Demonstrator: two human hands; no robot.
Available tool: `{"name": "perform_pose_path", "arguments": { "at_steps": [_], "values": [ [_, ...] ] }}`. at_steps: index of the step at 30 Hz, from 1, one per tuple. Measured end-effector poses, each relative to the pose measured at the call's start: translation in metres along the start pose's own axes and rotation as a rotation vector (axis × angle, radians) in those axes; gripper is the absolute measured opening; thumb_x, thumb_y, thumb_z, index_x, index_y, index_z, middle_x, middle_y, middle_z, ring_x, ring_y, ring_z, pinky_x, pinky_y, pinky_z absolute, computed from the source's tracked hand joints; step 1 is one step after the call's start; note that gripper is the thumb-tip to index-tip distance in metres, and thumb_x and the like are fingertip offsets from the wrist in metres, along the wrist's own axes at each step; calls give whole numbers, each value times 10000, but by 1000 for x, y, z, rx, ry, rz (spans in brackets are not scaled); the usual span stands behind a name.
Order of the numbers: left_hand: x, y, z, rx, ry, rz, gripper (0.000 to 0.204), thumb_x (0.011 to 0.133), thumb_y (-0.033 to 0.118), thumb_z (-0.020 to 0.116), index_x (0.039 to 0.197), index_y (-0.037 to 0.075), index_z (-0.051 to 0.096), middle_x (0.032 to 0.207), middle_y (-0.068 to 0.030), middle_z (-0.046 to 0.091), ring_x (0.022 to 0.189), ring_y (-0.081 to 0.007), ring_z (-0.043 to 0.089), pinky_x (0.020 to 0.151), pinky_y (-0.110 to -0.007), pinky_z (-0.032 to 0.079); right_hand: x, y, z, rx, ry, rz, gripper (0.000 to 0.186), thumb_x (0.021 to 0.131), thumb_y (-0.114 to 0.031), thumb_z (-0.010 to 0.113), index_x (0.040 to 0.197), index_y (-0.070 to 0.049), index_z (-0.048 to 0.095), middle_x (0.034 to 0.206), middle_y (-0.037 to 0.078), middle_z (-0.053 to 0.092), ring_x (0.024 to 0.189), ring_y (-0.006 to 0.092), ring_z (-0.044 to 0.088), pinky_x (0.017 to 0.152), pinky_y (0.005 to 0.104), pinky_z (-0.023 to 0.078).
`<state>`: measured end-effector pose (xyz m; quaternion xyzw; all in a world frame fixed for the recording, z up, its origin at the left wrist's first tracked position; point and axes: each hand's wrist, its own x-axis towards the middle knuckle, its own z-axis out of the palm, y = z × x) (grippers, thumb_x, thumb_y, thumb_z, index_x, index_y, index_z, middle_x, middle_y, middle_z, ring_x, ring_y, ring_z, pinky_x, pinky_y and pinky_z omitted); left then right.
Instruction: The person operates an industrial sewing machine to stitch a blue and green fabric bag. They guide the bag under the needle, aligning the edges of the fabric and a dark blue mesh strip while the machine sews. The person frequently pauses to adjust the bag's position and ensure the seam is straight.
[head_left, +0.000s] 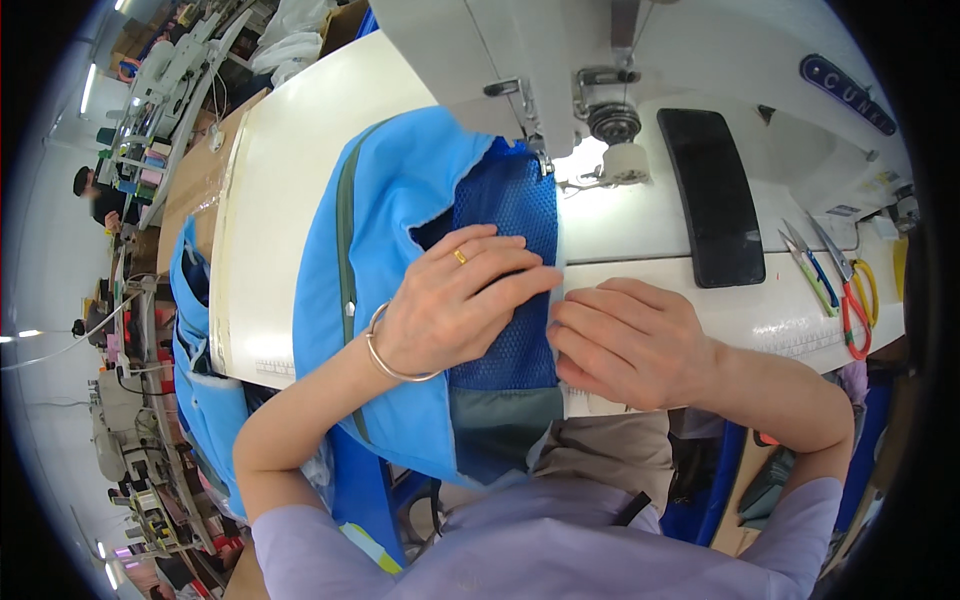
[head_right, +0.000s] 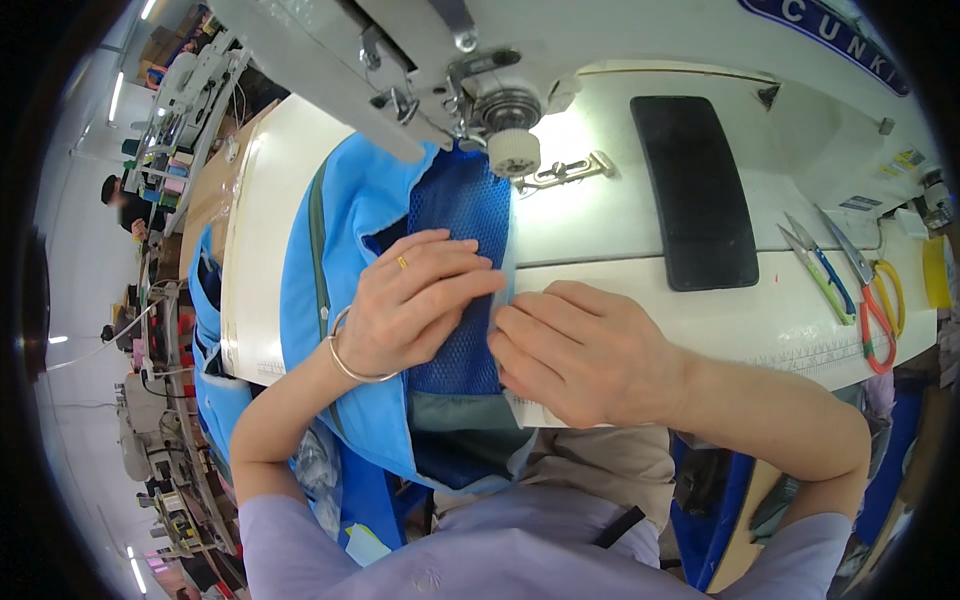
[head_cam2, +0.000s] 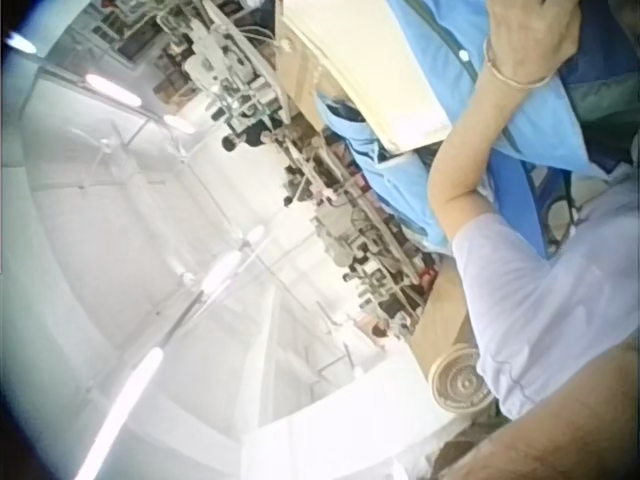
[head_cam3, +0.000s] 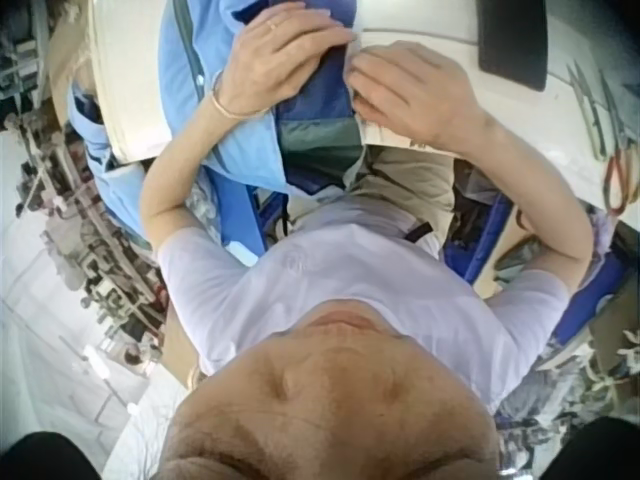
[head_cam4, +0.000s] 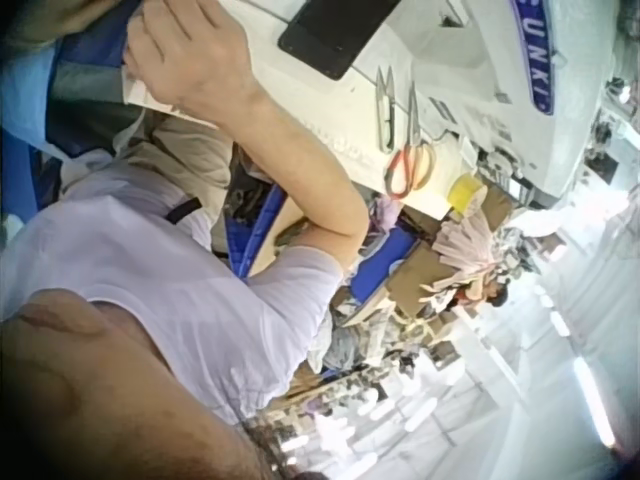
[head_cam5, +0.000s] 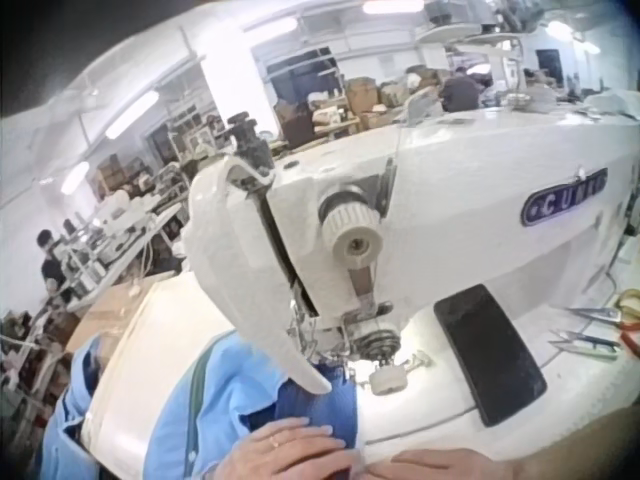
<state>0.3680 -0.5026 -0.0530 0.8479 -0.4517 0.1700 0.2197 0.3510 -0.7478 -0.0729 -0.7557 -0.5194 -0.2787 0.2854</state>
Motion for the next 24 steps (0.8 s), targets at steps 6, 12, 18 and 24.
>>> {"name": "perform_pose_path", "arguments": {
  "at_steps": [6, 12, 18, 24],
  "values": [
    [-1, -5, 1, -31, -9, 6, 353, 767, -10, 745, 1111, 67, 735, 1043, -80, 725, 1045, -277, 712, 976, -463, 559, 1, 6, 2, 212, -4, -28, 296, 689, -122, 747, 945, 12, 685, 994, 117, 688, 937, 259, 684, 768, 345, 575],
    [12, 1, -14, 29, -111, 82, 283, 761, 31, 760, 1038, 87, 756, 1013, -60, 720, 953, -261, 703, 941, -437, 571, 0, 4, 1, 189, -15, -40, 245, 683, -116, 760, 898, -25, 684, 912, 63, 656, 868, 211, 640, 676, 310, 547],
    [14, 34, -29, -85, -79, -57, 294, 701, 46, 785, 990, 92, 754, 910, -57, 690, 805, -249, 682, 781, -402, 587, 1, 5, -1, 170, -30, -23, 184, 715, -156, 794, 774, -80, 638, 766, 17, 541, 753, 175, 563, 550, 286, 469],
    [4, 41, -25, -105, -174, 16, 279, 699, 72, 758, 977, 101, 758, 907, -36, 673, 682, -201, 641, 599, -306, 533, 3, 7, -6, 262, -115, 141, 168, 635, -97, 747, 698, -95, 590, 752, 36, 544, 720, 221, 548, 595, 348, 457]
  ]
}}
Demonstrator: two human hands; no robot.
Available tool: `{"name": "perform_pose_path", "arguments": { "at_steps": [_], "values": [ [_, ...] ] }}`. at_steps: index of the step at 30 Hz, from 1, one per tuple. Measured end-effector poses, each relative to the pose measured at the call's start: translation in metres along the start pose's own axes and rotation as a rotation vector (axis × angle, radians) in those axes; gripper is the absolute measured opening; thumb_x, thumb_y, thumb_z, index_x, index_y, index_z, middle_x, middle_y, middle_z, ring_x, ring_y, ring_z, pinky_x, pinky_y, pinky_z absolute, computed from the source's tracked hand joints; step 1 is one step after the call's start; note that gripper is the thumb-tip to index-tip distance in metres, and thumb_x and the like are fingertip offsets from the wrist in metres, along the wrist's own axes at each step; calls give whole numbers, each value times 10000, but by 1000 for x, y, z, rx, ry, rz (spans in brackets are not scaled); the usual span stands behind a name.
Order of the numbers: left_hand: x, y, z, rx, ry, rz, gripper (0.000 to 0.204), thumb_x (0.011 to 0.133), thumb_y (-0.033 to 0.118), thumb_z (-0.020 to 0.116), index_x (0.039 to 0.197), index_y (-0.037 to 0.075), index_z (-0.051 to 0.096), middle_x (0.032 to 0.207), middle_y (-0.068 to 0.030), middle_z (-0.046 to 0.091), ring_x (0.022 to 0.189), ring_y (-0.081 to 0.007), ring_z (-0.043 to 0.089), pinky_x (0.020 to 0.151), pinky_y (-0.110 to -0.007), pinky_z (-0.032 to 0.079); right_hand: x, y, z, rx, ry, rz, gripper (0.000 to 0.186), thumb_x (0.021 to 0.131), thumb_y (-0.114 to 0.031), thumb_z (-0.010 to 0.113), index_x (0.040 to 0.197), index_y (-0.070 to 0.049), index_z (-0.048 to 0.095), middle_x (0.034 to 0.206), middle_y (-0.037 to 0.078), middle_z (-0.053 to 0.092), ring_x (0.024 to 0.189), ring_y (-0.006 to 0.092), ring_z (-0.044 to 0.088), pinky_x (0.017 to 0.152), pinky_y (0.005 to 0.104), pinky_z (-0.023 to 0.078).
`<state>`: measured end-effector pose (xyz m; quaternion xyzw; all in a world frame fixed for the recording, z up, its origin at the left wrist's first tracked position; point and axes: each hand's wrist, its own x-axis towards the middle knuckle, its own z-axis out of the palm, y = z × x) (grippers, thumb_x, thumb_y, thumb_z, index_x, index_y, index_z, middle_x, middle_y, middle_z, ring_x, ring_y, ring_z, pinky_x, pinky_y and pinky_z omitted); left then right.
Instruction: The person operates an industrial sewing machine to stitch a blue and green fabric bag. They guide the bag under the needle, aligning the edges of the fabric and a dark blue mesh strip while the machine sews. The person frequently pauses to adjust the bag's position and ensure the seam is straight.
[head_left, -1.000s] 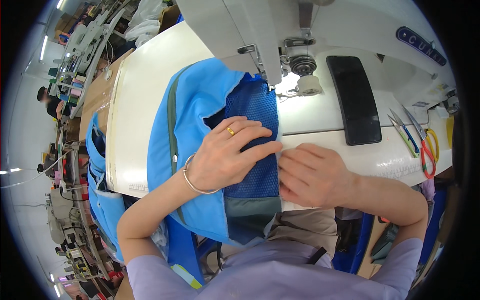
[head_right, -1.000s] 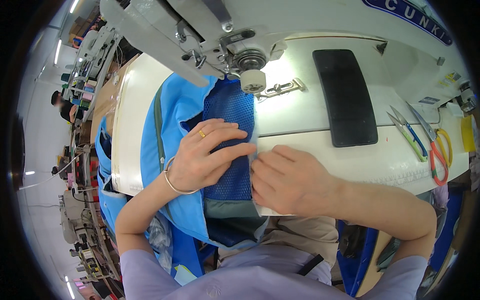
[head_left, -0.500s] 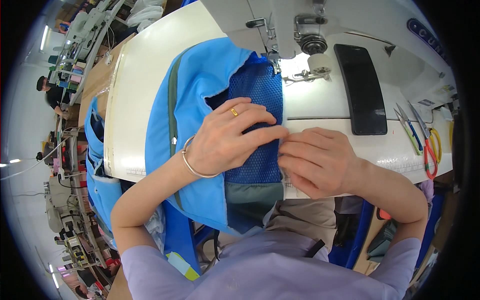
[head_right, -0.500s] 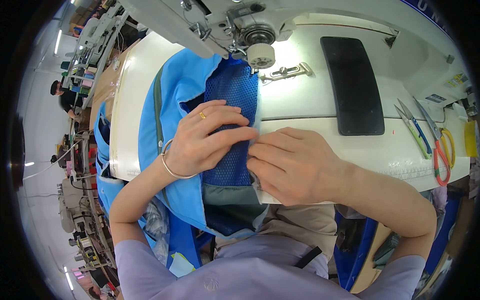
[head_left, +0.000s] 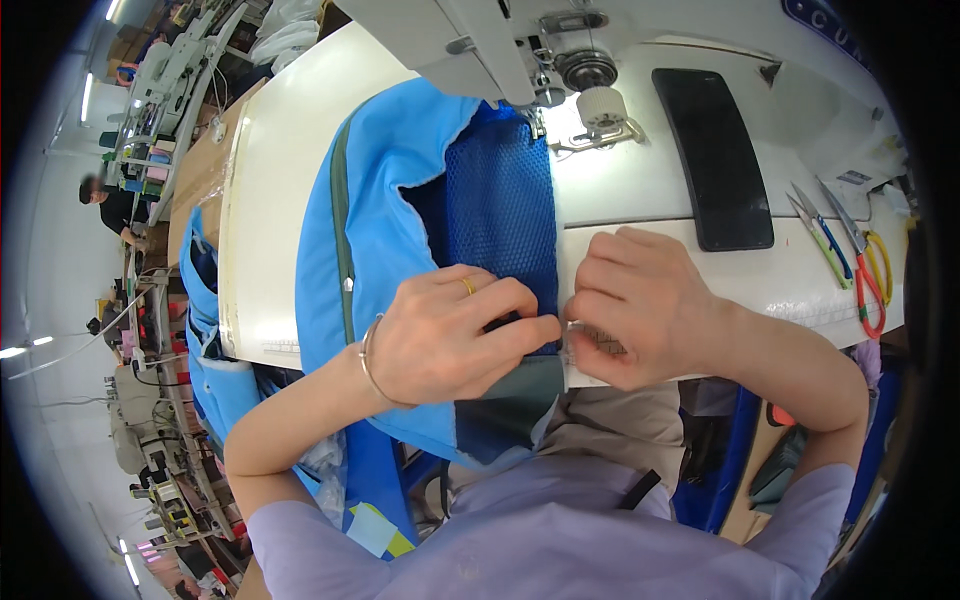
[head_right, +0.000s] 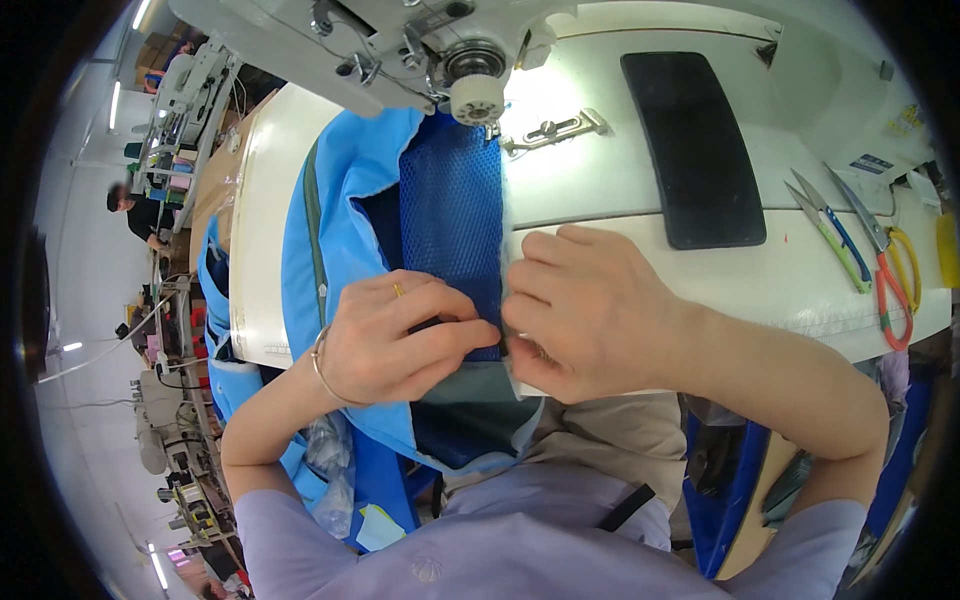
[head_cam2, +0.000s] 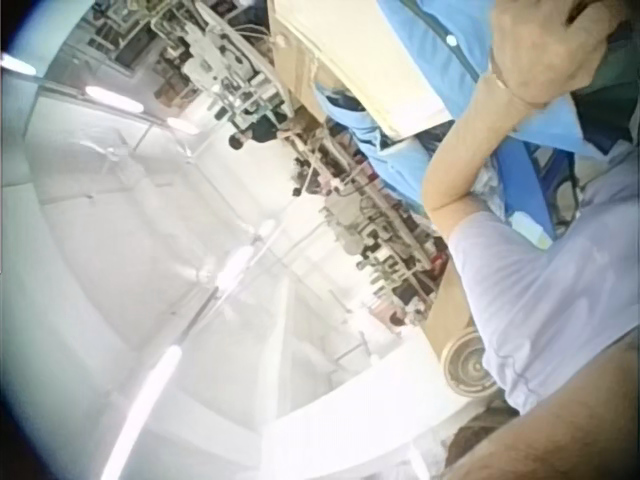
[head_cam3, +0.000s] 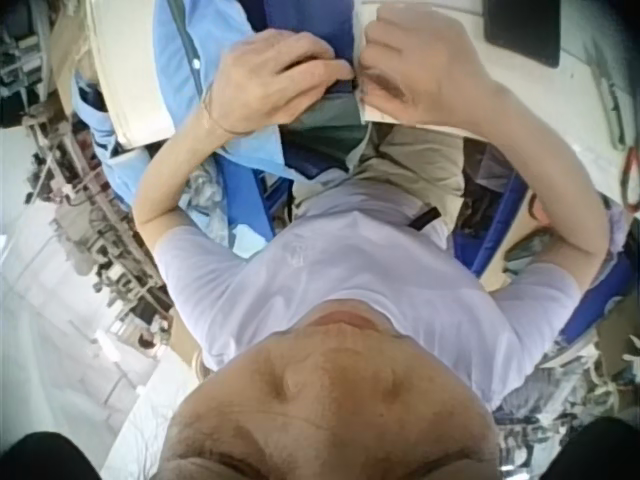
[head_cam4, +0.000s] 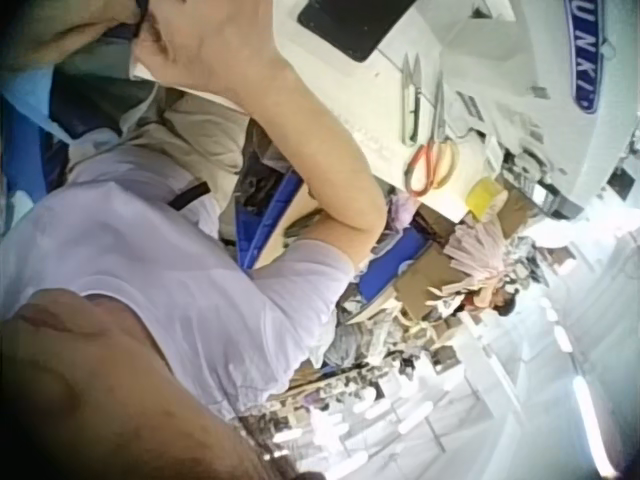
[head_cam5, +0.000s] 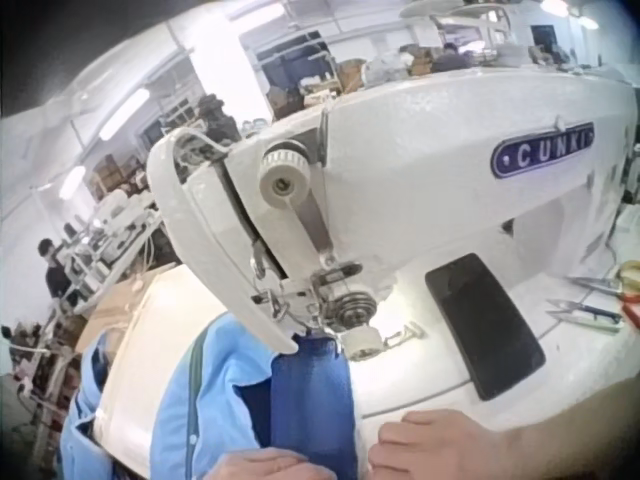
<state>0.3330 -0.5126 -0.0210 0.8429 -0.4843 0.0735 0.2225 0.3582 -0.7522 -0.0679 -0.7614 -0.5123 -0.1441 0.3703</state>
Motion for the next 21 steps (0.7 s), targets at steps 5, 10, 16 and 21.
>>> {"name": "perform_pose_path", "arguments": {
  "at_steps": [5, 10, 16, 21],
  "values": [
    [5, -4, -4, 109, -139, 106, 289, 694, 114, 762, 982, 122, 769, 892, -16, 668, 677, -148, 633, 554, -273, 507, -1, 13, -6, 2, 22, 104, 162, 572, -18, 635, 718, -84, 611, 751, 45, 544, 734, 243, 551, 614, 375, 458],
    [-1, -10, 1, 104, -60, 189, 290, 689, 131, 757, 977, 102, 768, 861, -34, 665, 649, -170, 627, 546, -282, 531, -3, 15, -5, 109, 19, 42, 191, 581, -20, 637, 762, -82, 646, 796, 47, 574, 775, 248, 564, 648, 370, 493],
    [-5, -14, 11, 102, 118, 278, 240, 696, 99, 735, 924, 25, 756, 863, -70, 668, 633, -170, 615, 598, -292, 584, -3, 15, 6, 83, -1, -210, 128, 683, -76, 684, 810, -63, 685, 868, 37, 630, 895, 226, 601, 740, 334, 521],
    [-11, -14, 3, 136, 153, 279, 219, 723, 80, 732, 926, 0, 751, 836, -99, 687, 643, -185, 660, 626, -323, 619, 2, 8, 9, -86, 67, -359, 186, 738, -145, 672, 871, -20, 705, 919, 70, 658, 947, 231, 620, 778, 333, 525]
  ]
}}
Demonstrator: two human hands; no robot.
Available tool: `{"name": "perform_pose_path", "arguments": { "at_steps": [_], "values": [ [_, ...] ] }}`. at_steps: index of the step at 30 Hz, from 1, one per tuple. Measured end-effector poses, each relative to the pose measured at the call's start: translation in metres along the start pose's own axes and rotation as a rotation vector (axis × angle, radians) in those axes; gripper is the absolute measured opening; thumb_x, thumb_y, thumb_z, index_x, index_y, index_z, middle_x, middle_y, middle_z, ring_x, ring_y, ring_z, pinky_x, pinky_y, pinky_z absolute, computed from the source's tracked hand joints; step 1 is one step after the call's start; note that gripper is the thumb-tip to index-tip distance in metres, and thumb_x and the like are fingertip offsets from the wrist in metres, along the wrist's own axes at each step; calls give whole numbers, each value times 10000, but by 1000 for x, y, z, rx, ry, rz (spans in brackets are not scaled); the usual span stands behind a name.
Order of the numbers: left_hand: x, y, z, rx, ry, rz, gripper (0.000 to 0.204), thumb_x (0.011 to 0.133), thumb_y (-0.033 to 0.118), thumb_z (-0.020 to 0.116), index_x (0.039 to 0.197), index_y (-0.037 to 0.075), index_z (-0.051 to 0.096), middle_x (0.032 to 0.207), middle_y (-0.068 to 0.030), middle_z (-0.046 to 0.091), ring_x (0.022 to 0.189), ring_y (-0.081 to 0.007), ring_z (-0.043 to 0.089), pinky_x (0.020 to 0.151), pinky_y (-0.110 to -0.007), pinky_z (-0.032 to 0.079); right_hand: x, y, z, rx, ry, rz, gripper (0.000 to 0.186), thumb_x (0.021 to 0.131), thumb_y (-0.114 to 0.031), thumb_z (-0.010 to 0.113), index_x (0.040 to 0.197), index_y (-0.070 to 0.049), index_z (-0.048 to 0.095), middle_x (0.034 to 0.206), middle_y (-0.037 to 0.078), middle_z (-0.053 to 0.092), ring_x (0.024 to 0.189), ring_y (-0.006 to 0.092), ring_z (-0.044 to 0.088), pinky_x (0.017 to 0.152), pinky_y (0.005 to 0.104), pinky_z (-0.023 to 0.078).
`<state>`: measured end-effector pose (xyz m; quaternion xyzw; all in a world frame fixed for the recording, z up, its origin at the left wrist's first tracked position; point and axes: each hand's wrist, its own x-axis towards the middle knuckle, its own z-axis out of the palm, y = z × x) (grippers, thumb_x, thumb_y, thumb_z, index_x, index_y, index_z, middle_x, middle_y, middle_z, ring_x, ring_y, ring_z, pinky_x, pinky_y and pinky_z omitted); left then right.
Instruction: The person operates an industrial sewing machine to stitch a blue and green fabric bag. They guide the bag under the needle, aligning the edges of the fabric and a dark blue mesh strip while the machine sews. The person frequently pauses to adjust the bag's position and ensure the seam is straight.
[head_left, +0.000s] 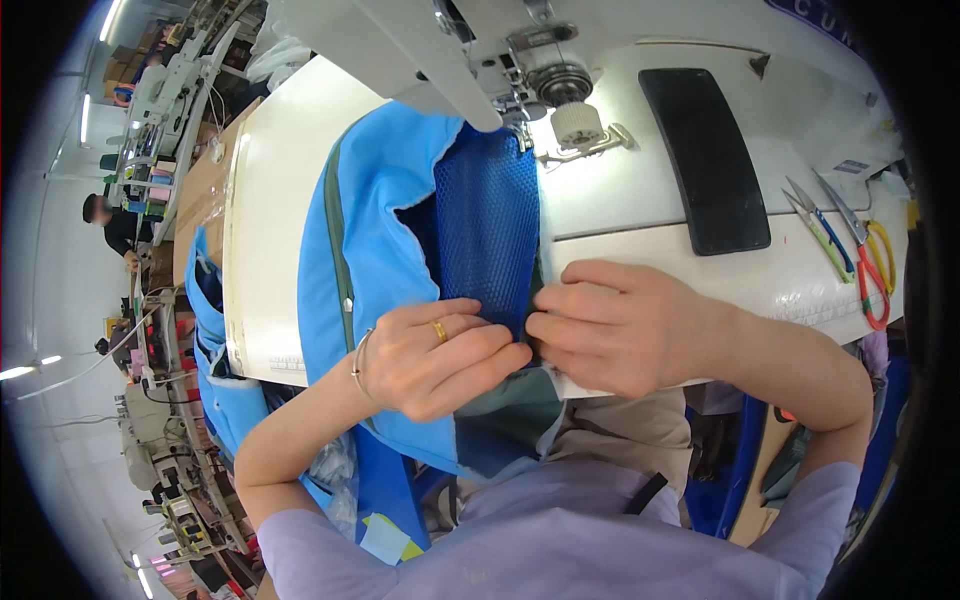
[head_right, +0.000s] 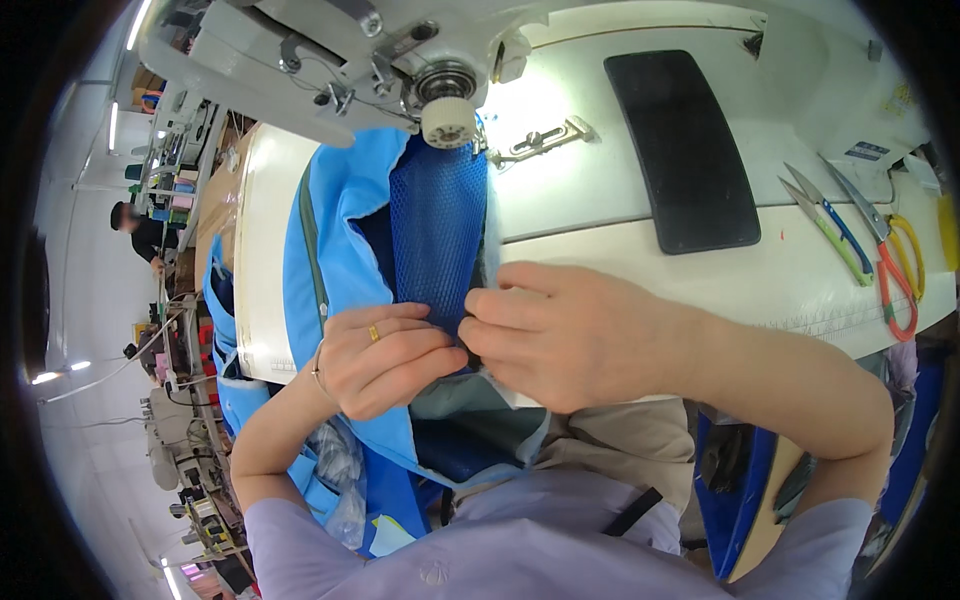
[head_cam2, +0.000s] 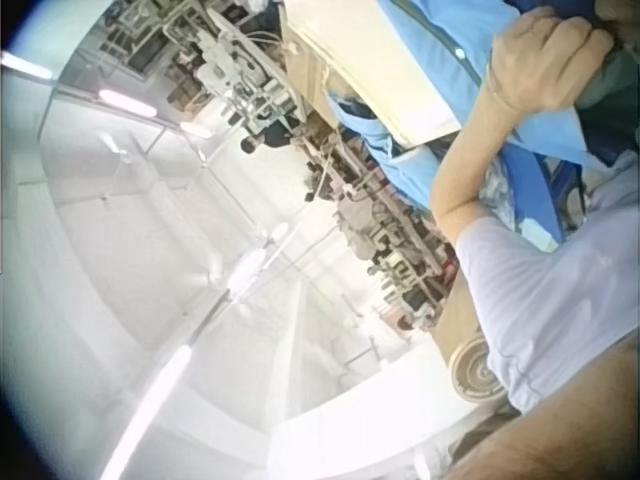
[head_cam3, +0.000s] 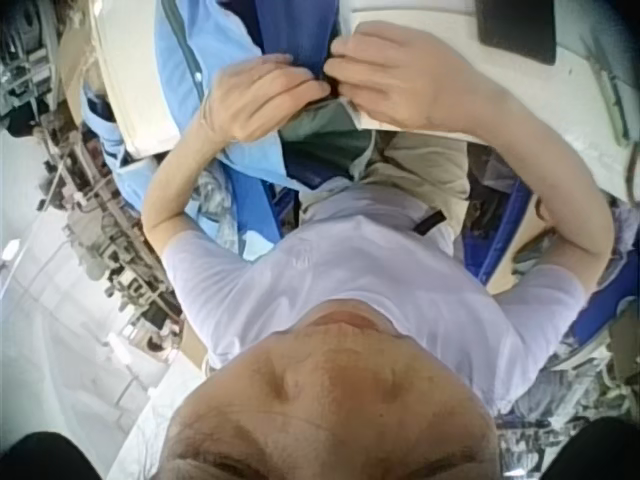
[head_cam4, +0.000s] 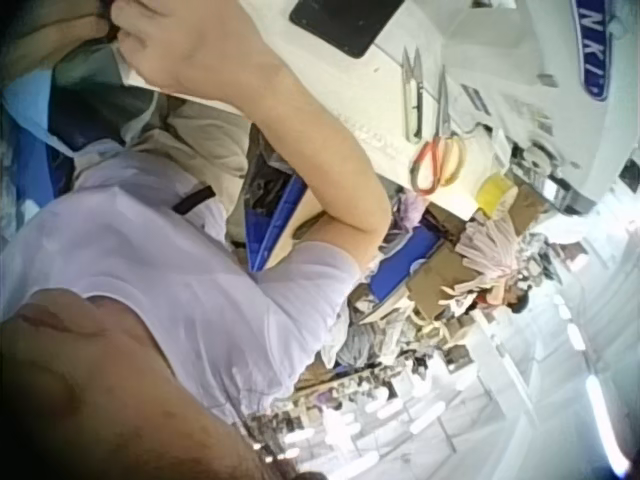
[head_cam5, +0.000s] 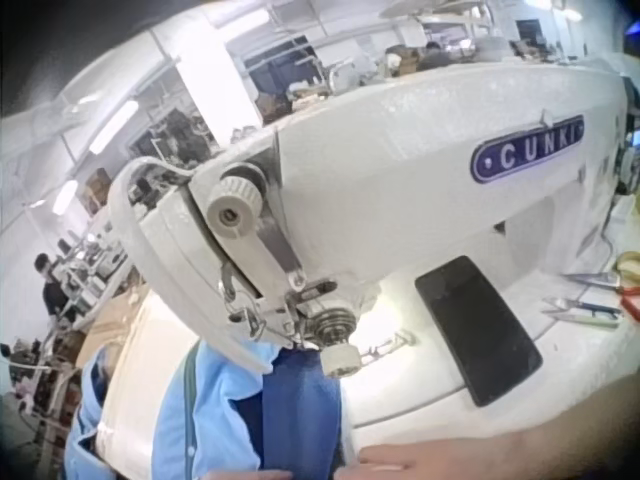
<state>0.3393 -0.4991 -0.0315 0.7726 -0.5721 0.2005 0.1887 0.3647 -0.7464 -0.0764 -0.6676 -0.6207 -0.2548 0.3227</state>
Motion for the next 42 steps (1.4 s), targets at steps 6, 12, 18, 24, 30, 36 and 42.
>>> {"name": "perform_pose_path", "arguments": {
  "at_steps": [6, 12, 18, 24, 30, 36, 42],
  "values": [
    [-4, 0, -8, -98, 56, -134, 232, 725, 28, 794, 951, 16, 746, 861, -102, 714, 756, -249, 731, 791, -425, 653, 2, -19, 8, -115, -47, 138, 260, 739, -159, 661, 893, 44, 712, 959, 147, 682, 950, 283, 653, 828, 355, 532],
    [8, -8, -3, -190, -102, -322, 382, 740, 87, 810, 1105, 23, 715, 1162, -148, 724, 1171, -354, 677, 1080, -549, 487, 5, -27, 4, -271, -124, 57, 285, 719, -174, 670, 867, 66, 712, 918, 166, 702, 947, 304, 663, 810, 360, 526],
    [-5, -21, 6, -85, -202, -383, 472, 749, 39, 659, 1218, 29, 707, 1321, -137, 672, 1251, -336, 632, 1101, -518, 460, 3, -30, 5, -316, -171, 59, 260, 720, -171, 662, 834, 59, 706, 893, 170, 706, 911, 298, 670, 797, 349, 525],
    [-5, -23, 9, -87, -183, -371, 471, 742, 52, 667, 1210, 47, 716, 1316, -118, 676, 1217, -310, 645, 1067, -488, 475, 5, -27, 0, -269, -197, 47, 230, 729, -149, 660, 844, 44, 709, 927, 172, 709, 899, 287, 676, 792, 329, 530],
    [-6, -28, 14, -97, -106, -312, 448, 724, 59, 666, 1169, 45, 719, 1272, -116, 677, 1151, -288, 659, 1016, -457, 484, 6, -26, 2, -257, -180, 85, 200, 711, -129, 677, 846, 16, 697, 944, 158, 707, 952, 268, 690, 772, 314, 540],
    [-5, -35, 20, -115, -56, -275, 401, 718, 70, 678, 1117, 37, 704, 1214, -115, 669, 1104, -278, 661, 1003, -459, 484, 5, -22, 0, -209, -198, 146, 190, 709, -115, 684, 864, -5, 691, 989, 143, 706, 961, 258, 696, 746, 311, 547],
    [-1, -55, 26, -95, -35, -246, 397, 727, 81, 692, 1123, 47, 696, 1193, -102, 669, 1095, -269, 659, 1046, -473, 472, 10, -9, -5, -208, -224, 231, 227, 661, -85, 712, 876, -22, 671, 1036, 130, 697, 959, 229, 704, 707, 306, 556]
  ]
}}
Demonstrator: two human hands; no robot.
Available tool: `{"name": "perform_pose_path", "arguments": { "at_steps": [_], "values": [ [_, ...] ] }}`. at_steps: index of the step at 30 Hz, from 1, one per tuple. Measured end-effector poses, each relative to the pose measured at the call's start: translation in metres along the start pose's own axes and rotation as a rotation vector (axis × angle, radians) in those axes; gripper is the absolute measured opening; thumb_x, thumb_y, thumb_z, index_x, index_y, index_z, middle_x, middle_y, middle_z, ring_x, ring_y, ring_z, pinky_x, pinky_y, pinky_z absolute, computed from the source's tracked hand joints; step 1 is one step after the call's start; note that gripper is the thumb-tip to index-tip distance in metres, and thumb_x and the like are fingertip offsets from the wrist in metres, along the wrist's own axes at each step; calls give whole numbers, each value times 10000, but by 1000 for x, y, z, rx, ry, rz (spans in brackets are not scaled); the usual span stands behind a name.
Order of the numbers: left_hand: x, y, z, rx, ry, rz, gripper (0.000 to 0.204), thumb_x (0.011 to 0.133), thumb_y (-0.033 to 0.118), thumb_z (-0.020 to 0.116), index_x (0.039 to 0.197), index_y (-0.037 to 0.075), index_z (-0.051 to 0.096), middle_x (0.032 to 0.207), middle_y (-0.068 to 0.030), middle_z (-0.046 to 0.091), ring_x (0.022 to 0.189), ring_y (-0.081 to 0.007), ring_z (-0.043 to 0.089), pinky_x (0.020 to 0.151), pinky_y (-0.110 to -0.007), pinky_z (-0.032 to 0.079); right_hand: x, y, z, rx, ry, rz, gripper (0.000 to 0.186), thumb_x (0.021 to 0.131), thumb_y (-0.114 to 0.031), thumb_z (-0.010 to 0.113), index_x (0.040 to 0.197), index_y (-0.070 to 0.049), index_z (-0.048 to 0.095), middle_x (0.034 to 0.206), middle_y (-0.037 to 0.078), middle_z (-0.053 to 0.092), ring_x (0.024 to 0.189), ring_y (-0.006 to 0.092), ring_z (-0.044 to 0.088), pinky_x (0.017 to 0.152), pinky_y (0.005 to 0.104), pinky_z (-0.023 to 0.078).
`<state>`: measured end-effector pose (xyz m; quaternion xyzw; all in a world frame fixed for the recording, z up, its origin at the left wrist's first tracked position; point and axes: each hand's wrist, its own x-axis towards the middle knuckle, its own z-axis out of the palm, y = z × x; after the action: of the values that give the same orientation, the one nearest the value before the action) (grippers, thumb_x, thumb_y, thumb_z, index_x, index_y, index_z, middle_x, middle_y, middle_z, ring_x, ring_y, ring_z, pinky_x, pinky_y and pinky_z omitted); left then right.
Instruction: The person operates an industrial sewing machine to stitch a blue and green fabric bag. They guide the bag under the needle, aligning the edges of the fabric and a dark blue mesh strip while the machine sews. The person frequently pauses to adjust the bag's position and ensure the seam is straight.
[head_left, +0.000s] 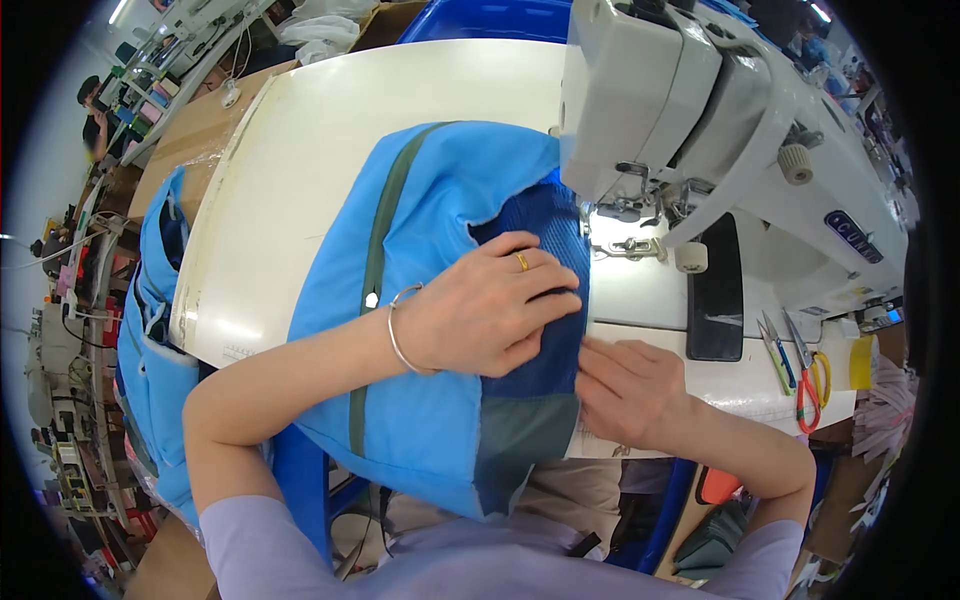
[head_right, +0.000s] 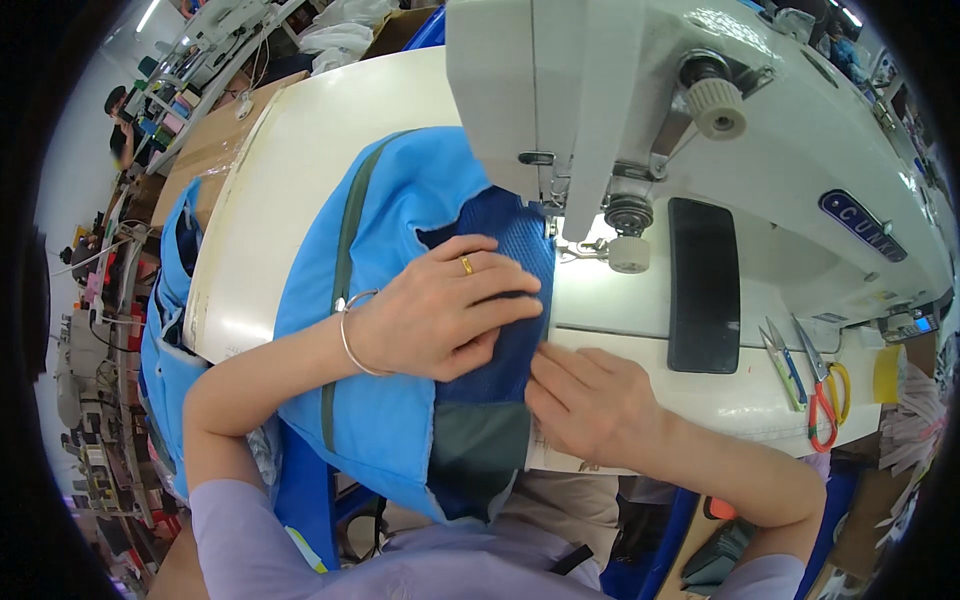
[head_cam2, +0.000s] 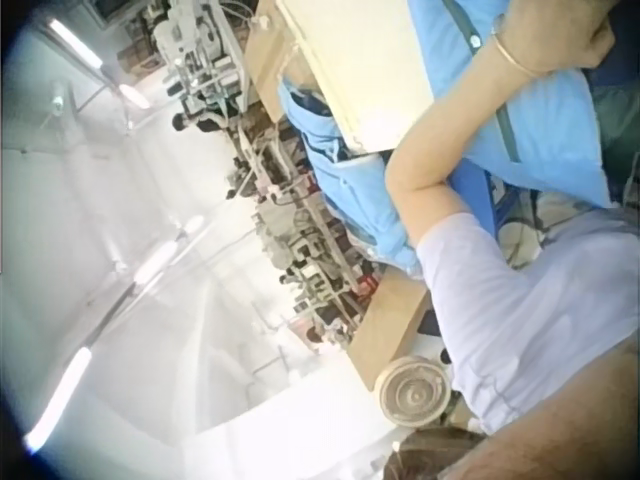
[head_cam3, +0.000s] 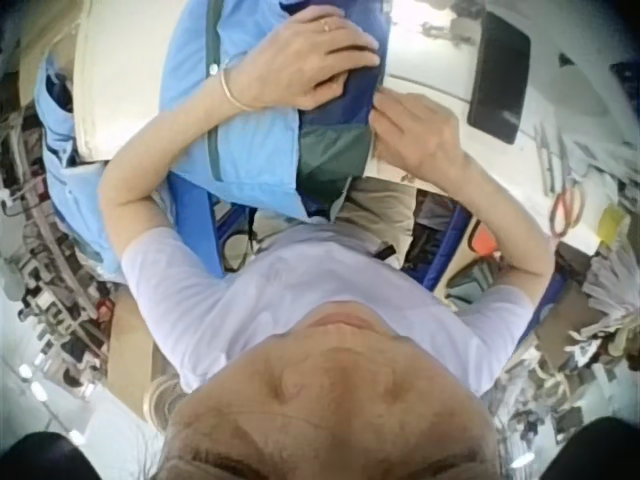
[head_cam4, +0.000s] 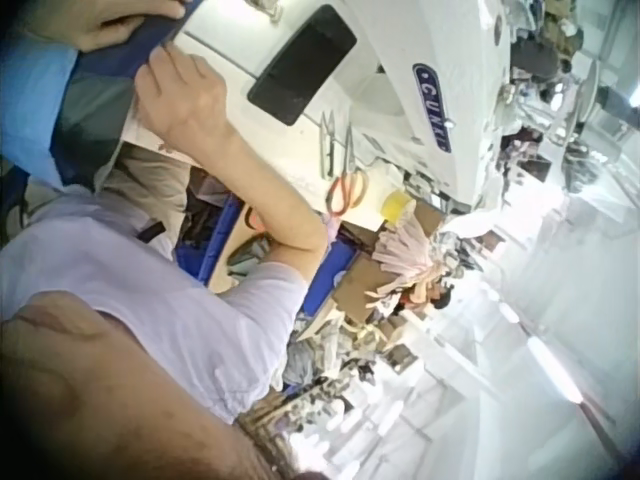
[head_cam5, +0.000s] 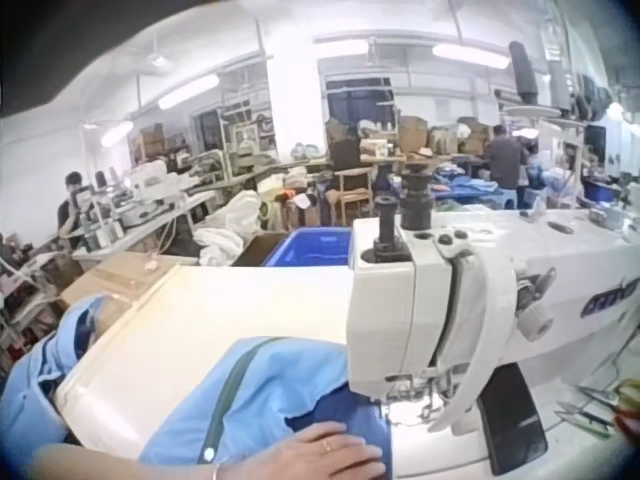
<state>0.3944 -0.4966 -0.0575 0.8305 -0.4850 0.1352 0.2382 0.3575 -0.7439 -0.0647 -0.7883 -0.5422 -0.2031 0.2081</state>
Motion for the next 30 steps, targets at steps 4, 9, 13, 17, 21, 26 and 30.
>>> {"name": "perform_pose_path", "arguments": {
  "at_steps": [4, 9, 13, 17, 21, 26, 30],
  "values": [
    [8, -16, -1, 24, 4, 16, 411, 730, 72, 679, 1141, 64, 689, 1179, -92, 671, 1080, -271, 662, 1066, -486, 472, 9, 13, 2, -31, 11, 38, 205, 648, -75, 720, 832, -39, 639, 989, 104, 680, 903, 207, 700, 686, 317, 555],
    [18, -42, 0, 35, 31, 35, 386, 738, 77, 684, 1123, 100, 693, 1163, -57, 677, 1062, -266, 659, 1022, -442, 503, 16, 28, 9, -45, 34, 78, 207, 653, -60, 736, 825, -40, 623, 965, 87, 667, 843, 210, 690, 665, 324, 549],
    [24, -68, -4, -24, 5, 134, 355, 755, 109, 707, 1109, 114, 708, 1145, -46, 693, 1039, -263, 658, 918, -409, 518, 20, 30, 21, -60, 96, 91, 221, 658, -54, 745, 850, -35, 637, 982, 90, 673, 850, 213, 696, 676, 329, 556],
    [27, -75, -10, -67, -21, 135, 304, 761, 114, 701, 1063, 80, 719, 1114, -79, 710, 1051, -281, 677, 1099, -480, 476, 21, 28, 23, -74, 111, 95, 222, 664, -58, 755, 856, -29, 647, 995, 100, 682, 892, 218, 705, 711, 330, 570],
    [28, -72, -16, -66, -75, 98, 314, 768, 131, 713, 1078, 79, 723, 1120, -79, 714, 1069, -284, 675, 1092, -480, 479, 19, 26, 20, -42, 97, 95, 231, 673, -62, 762, 876, -13, 663, 1037, 122, 690, 967, 223, 708, 768, 338, 577],
    [27, -42, -23, 94, -128, 39, 373, 816, 111, 709, 1189, 100, 723, 1189, -84, 702, 1070, -268, 677, 1017, -452, 500, 13, 26, 19, 31, 147, 86, 277, 677, -84, 770, 923, 7, 681, 1034, 115, 676, 993, 241, 680, 788, 362, 571],
    [7, 25, -19, 88, -115, -162, 399, 814, 80, 701, 1213, 80, 714, 1211, -87, 698, 1084, -258, 680, 1078, -507, 472, 9, 21, 15, -25, 145, 96, 285, 677, -113, 776, 922, 1, 682, 968, 86, 644, 895, 227, 634, 716, 342, 550]
  ]
}}
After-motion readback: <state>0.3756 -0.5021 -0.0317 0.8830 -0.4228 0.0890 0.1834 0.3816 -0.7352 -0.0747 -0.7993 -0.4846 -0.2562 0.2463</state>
